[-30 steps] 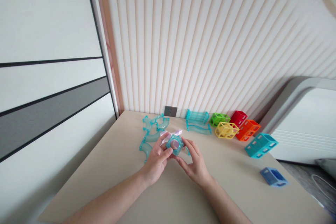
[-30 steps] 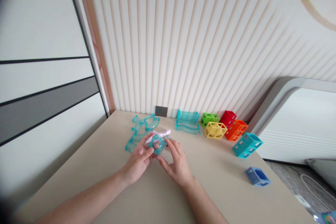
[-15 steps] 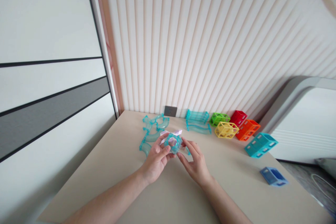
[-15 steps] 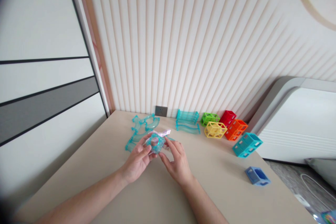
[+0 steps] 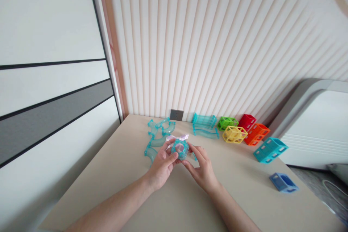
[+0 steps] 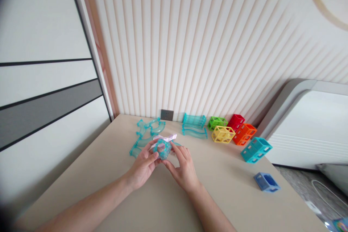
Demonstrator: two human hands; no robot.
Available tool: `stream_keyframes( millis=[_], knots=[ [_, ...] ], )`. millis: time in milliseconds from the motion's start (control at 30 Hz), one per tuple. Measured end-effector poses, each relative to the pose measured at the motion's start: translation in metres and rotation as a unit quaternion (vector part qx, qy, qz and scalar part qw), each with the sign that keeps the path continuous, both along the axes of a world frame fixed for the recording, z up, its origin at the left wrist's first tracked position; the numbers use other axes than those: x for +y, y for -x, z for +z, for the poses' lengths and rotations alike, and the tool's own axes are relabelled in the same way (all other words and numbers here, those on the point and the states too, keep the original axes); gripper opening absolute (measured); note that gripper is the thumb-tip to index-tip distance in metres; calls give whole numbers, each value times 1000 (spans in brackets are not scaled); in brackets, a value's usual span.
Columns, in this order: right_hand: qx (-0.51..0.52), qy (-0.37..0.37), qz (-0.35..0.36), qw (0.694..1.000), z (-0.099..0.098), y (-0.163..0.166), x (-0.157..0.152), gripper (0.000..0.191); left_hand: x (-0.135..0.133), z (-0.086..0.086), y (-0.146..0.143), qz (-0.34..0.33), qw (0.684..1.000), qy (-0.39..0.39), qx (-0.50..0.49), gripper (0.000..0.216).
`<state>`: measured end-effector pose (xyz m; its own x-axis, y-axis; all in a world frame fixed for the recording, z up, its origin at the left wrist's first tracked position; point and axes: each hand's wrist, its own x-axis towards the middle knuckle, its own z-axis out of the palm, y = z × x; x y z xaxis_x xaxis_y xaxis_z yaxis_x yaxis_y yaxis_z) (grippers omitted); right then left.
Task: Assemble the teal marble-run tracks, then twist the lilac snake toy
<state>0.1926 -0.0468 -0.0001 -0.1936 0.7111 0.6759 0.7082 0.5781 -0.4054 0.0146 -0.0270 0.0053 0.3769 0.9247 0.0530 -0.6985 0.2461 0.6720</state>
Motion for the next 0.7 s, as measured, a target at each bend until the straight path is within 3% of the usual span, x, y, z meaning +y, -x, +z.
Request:
stream_keyframes(
  millis=[533,700],
  knots=[
    [40,49,16,998,3,0,-2,43,-1,3,3,-7,1000,-11,-21,44],
    [12,55,5,998,4,0,-2,52,0,3,3,6,1000,9,-10,47]
  ],
)
